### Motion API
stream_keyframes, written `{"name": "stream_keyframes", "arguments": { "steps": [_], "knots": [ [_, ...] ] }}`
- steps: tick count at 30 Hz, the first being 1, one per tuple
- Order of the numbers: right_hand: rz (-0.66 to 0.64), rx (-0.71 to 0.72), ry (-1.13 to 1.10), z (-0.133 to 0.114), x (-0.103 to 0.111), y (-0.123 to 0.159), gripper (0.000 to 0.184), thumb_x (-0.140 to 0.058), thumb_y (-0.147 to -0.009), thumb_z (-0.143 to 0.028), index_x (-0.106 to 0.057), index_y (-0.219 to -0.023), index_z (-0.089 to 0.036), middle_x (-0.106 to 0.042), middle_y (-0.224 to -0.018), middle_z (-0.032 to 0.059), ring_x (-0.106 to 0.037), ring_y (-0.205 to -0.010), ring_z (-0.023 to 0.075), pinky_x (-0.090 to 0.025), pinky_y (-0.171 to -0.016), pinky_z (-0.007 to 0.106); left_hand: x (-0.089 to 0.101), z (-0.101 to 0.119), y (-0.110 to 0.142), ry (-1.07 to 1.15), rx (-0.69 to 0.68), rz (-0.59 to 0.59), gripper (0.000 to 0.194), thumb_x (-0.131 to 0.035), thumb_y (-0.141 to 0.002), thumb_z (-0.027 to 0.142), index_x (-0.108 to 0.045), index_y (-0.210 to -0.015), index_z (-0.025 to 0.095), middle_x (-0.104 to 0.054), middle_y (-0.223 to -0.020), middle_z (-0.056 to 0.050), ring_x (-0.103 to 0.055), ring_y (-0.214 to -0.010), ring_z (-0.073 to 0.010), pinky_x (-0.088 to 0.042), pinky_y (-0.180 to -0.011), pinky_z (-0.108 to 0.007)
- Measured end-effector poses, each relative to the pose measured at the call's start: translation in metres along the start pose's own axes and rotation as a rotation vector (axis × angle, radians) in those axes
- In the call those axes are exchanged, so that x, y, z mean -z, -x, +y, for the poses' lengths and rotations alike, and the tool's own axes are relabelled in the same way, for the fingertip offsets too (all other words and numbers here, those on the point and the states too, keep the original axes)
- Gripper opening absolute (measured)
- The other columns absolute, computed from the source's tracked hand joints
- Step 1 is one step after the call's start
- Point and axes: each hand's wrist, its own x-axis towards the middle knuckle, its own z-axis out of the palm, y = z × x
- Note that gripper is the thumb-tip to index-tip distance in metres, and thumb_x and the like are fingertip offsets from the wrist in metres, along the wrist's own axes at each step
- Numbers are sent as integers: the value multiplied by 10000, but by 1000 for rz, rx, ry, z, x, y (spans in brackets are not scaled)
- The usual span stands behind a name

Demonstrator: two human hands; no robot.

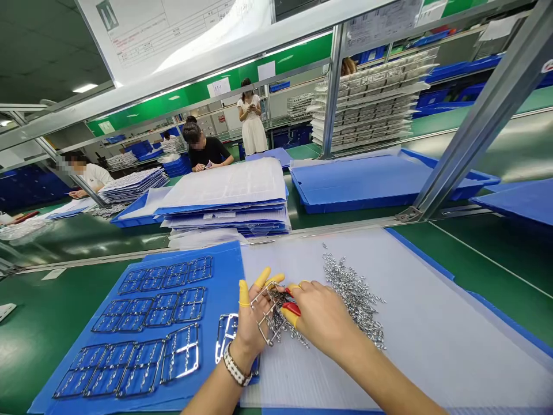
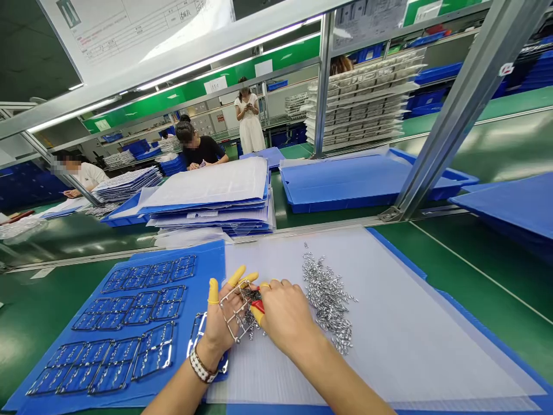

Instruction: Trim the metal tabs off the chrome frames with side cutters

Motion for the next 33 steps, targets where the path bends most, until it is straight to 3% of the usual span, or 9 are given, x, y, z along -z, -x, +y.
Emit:
{"name": "stream_keyframes", "arguments": {
  "steps": [12,18,23,33],
  "knots": [
    [56,-4,44,0,-4,3,132,-546,-810,-264,-640,-838,-176,-666,-790,93,-630,-761,223,-416,-633,299,-1,0,0,-75,-9,21,626,-398,-831,627,-590,-1206,164,-622,-1173,-141,-593,-995,-237,-373,-984,-389],
    [28,-24,40,8,-11,18,159,-543,-813,-294,-647,-864,-184,-667,-810,91,-616,-783,230,-416,-672,323,2,4,-3,18,25,98,665,-398,-822,635,-593,-1190,117,-629,-1142,-182,-623,-942,-243,-402,-968,-392],
    [7,-17,10,7,-17,22,202,-527,-808,-309,-639,-911,-176,-666,-866,102,-598,-852,262,-404,-711,362,0,6,-3,79,9,90,650,-381,-833,625,-602,-1174,118,-608,-1179,-182,-614,-961,-251,-438,-937,-428],
    [20,-22,-9,3,-17,19,181,-545,-799,-320,-619,-883,-176,-657,-876,106,-579,-874,261,-377,-727,362,0,1,-1,-34,-73,90,623,-393,-820,637,-606,-1180,176,-595,-1210,-149,-593,-1001,-260,-427,-951,-473]
  ]
}}
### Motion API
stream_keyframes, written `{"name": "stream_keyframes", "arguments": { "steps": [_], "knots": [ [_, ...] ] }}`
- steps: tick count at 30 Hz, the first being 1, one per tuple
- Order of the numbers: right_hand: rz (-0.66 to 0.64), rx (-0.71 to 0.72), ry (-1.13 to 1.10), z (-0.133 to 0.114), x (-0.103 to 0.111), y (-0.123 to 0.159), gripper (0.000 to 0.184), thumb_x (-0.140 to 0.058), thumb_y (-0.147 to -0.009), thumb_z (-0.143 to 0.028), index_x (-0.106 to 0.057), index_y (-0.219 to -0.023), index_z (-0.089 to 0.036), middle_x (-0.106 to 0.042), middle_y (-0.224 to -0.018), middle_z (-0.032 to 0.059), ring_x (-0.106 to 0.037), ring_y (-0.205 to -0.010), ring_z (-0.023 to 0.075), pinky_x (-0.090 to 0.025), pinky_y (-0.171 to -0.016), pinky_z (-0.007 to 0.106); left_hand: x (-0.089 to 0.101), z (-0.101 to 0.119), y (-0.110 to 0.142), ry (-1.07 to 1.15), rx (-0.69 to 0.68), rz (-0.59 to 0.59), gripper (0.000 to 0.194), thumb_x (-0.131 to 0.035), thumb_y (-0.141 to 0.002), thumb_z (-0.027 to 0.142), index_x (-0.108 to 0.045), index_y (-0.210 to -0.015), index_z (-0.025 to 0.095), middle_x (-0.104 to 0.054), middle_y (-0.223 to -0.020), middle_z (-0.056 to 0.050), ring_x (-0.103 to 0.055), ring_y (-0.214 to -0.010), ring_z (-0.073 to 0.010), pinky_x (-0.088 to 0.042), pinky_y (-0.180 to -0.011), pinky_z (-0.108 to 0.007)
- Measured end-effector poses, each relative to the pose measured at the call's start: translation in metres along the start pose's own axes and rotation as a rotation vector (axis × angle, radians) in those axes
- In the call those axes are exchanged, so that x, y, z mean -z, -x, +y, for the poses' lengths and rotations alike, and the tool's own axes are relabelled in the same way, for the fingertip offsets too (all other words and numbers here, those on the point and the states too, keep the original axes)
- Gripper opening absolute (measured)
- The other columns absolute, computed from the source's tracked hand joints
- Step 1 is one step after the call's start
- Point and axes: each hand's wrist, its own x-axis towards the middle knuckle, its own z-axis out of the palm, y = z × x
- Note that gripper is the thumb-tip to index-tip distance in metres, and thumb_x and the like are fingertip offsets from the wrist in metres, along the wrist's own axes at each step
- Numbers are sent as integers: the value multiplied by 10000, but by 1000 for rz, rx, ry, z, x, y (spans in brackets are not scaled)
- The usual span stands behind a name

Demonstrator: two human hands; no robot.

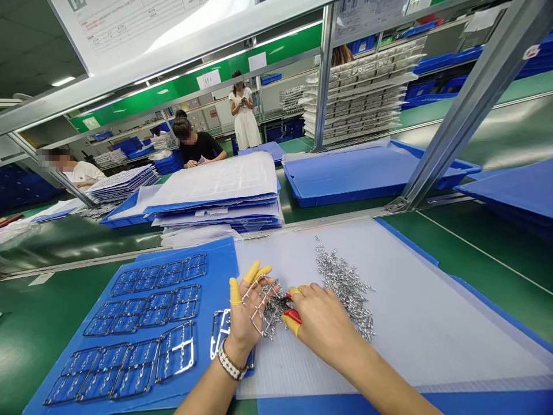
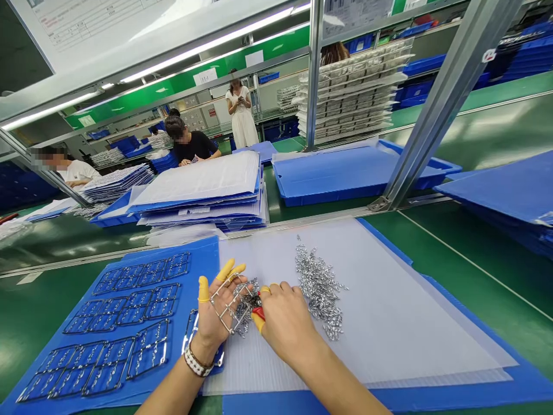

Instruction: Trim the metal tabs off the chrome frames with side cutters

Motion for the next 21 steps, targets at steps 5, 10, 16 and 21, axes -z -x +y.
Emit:
{"name": "stream_keyframes", "arguments": {
  "steps": [5,10,16,21],
  "knots": [
    [-10,4,12,-4,-2,-1,169,-544,-807,-302,-624,-875,-171,-656,-873,108,-588,-877,271,-389,-735,377,2,-3,0,-24,-20,-6,618,-389,-824,634,-601,-1188,182,-588,-1223,-144,-585,-1011,-256,-422,-956,-465],
    [2,18,26,-6,-5,-1,131,-539,-812,-226,-636,-873,-161,-653,-828,107,-607,-817,267,-407,-687,367,3,-2,-1,-26,-21,-9,611,-391,-824,631,-606,-1176,181,-595,-1210,-145,-587,-995,-250,-425,-951,-460],
    [-28,-7,1,-9,5,4,163,-559,-806,-254,-642,-913,-163,-659,-856,108,-602,-840,273,-406,-706,379,3,3,-2,37,-29,9,625,-366,-832,629,-610,-1173,166,-600,-1197,-155,-592,-979,-247,-436,-939,-463],
    [-30,38,-75,-19,0,7,219,-560,-784,-279,-636,-962,-177,-659,-919,90,-574,-901,283,-384,-749,399,5,3,-4,66,-52,24,614,-352,-845,615,-613,-1164,160,-610,-1176,-153,-589,-989,-251,-428,-950,-470]
  ]
}}
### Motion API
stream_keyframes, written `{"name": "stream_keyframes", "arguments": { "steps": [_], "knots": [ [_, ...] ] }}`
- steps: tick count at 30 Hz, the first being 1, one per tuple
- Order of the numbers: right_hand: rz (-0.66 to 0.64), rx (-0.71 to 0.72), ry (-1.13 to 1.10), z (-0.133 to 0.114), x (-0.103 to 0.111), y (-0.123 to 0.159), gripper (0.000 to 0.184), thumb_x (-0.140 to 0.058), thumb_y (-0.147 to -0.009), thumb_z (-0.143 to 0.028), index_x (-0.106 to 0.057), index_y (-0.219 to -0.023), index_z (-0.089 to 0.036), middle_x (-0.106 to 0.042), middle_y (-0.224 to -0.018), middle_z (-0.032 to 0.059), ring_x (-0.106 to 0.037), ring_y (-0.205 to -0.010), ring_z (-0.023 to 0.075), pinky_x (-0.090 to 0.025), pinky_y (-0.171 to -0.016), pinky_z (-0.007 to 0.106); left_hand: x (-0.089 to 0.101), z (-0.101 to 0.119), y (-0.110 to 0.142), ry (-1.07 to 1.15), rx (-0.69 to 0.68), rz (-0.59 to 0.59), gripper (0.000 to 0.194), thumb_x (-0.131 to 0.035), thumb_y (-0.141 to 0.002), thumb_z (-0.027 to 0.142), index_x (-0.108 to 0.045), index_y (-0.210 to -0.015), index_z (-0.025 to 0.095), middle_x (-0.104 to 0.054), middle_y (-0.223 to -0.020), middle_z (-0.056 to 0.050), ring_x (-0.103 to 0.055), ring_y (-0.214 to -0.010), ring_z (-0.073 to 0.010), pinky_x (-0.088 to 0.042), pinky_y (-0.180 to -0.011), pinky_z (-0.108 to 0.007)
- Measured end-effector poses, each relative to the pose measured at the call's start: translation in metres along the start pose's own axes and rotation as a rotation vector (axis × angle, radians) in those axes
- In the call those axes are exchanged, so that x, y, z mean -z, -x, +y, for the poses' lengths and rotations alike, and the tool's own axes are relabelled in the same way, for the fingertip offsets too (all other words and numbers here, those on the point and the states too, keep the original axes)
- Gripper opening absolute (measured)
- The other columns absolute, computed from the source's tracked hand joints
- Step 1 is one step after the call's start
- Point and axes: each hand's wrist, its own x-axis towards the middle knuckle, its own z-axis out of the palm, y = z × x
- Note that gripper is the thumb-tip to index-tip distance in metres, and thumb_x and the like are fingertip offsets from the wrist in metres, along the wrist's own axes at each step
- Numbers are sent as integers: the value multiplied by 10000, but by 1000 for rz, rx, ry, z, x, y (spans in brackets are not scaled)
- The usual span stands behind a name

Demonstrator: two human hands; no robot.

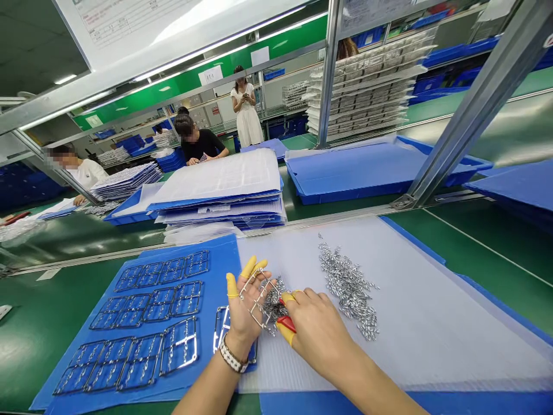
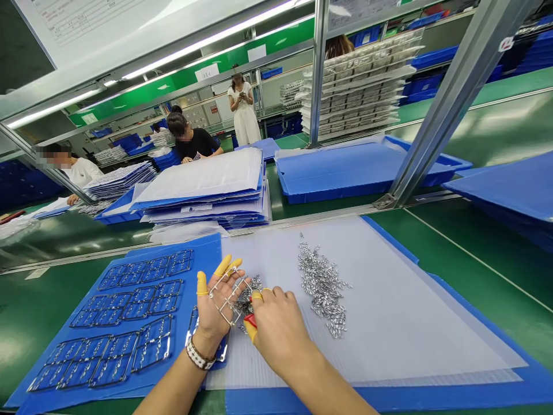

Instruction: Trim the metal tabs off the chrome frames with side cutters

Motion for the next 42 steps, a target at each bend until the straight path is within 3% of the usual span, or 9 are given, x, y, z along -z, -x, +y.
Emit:
{"name": "stream_keyframes", "arguments": {
  "steps": [10,18,25,28,31,33,35,39,42],
  "knots": [
    [-13,13,-32,-3,-4,-3,214,-554,-789,-301,-635,-949,-185,-658,-919,90,-571,-899,278,-367,-739,386,1,-5,1,-64,-72,-26,568,-367,-844,609,-616,-1157,204,-602,-1196,-122,-582,-985,-228,-419,-955,-448],
    [-32,20,14,-7,-7,-7,134,-563,-781,-243,-640,-873,-185,-666,-846,87,-608,-817,245,-388,-669,333,4,-5,-1,-90,-96,30,559,-385,-831,618,-626,-1131,214,-611,-1169,-114,-576,-984,-226,-423,-944,-429],
    [33,1,41,13,-1,0,133,-562,-780,-280,-643,-853,-203,-657,-800,71,-613,-760,230,-400,-643,327,-1,-3,2,-161,-127,-40,580,-291,-869,601,-582,-1206,230,-579,-1219,-114,-566,-985,-221,-422,-937,-437],
    [198,78,52,35,-7,9,223,-547,-774,-297,-628,-963,-210,-656,-840,63,-600,-798,239,-404,-662,352,-4,15,15,-507,-214,-225,532,-275,-904,531,-537,-1265,240,-559,-1250,-117,-546,-1030,-229,-391,-969,-448],
    [406,246,33,59,-19,15,334,-512,-793,-287,-571,-1110,-200,-659,-903,64,-592,-817,225,-409,-716,370,-1,43,35,-1216,-372,-445,490,-408,-884,472,-478,-1323,265,-518,-1299,-112,-468,-1140,-267,-312,-1024,-482],
    [521,330,24,72,-27,15,376,-500,-827,-359,-533,-1170,-209,-661,-917,65,-592,-811,222,-409,-763,385,7,54,48,-1639,-424,-453,560,-469,-851,483,-420,-1364,264,-477,-1337,-122,-408,-1185,-306,-280,-1023,-533],
    [568,376,22,81,-34,13,411,-500,-836,-441,-520,-1187,-228,-663,-916,62,-597,-793,221,-417,-762,383,20,56,55,-1909,-403,-395,629,-470,-835,519,-371,-1392,243,-448,-1358,-145,-388,-1183,-338,-283,-995,-581],
    [494,436,-18,81,-42,4,486,-532,-808,-526,-509,-1212,-256,-666,-934,54,-617,-808,218,-454,-689,337,45,53,56,-2099,-313,-398,708,-454,-802,606,-331,-1402,253,-417,-1388,-137,-357,-1213,-361,-227,-1011,-630],
    [465,418,-94,78,-45,1,463,-531,-803,-530,-521,-1196,-285,-662,-937,49,-624,-797,212,-467,-621,308,57,73,52,-2076,-323,-425,677,-435,-831,575,-252,-1427,311,-335,-1452,-98,-287,-1291,-327,-195,-1049,-599]
  ]
}}
